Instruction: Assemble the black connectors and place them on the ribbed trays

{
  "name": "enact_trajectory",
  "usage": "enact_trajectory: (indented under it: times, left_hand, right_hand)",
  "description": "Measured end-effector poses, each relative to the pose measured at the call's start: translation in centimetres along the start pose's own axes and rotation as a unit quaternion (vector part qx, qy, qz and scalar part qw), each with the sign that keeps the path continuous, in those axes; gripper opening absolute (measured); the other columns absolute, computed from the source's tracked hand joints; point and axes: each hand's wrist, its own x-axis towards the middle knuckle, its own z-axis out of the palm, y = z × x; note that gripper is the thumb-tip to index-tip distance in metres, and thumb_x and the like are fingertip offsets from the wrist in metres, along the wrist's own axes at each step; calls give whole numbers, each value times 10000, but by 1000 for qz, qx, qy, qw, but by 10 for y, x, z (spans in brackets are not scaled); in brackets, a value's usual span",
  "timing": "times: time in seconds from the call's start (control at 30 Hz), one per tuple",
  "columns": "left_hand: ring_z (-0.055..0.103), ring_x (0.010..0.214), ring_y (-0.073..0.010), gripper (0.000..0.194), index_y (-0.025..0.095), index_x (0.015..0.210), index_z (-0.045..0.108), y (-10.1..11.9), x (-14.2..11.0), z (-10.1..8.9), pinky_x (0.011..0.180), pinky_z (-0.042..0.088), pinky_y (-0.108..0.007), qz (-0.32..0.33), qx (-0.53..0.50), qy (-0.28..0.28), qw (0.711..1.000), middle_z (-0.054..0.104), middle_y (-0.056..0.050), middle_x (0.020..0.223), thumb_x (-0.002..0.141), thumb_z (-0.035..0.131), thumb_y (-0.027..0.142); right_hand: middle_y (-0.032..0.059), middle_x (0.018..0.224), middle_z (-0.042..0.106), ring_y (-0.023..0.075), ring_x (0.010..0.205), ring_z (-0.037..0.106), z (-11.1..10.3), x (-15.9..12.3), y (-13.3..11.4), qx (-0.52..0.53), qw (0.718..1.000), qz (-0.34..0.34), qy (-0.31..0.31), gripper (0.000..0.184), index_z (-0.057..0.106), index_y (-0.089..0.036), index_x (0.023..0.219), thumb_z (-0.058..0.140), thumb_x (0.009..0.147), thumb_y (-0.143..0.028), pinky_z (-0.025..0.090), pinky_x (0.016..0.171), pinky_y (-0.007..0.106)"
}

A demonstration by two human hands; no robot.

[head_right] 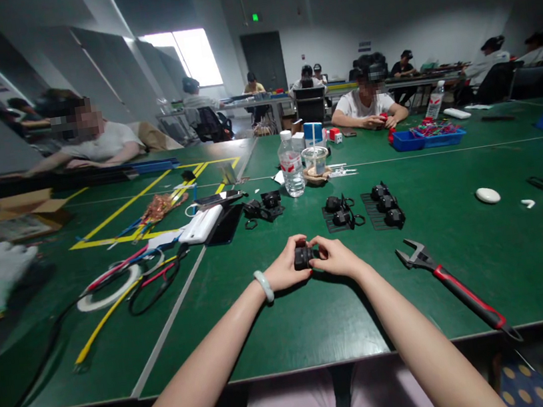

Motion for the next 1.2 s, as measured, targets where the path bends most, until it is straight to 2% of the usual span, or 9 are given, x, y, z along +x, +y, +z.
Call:
enact_trajectory:
  times: [0.6,1.03,1.2]
  left_hand:
    - [411,1027,-203,628,168,1116,277,1,0,-1,911,331,-380,-3,-5,2,1000,404,-71,1069,573,593,152]
    - [406,1042,-201,624,165,1120,264,3,2,-1,919,327,-374,-5,-4,-10,1000,402,-77,1086,586,586,152]
    - [411,1032,-194,623,167,1120,271,1,3,-1,925,322,-373,-1,-10,-7,1000,409,-73,1074,584,589,149]
  right_hand:
    - [-54,538,422,74,504,375,0,-1,-2,-3,1000,24,-2,279,536,-168,937,499,697,-307,288,505,187]
    - [-16,644,536,81,545,421,1,0,-3,9,999,32,-5,247,557,-154,889,458,737,-321,312,544,191]
    - [-3,676,553,97,594,462,2,2,-5,-11,999,33,2,217,554,-161,811,407,769,-315,314,570,195]
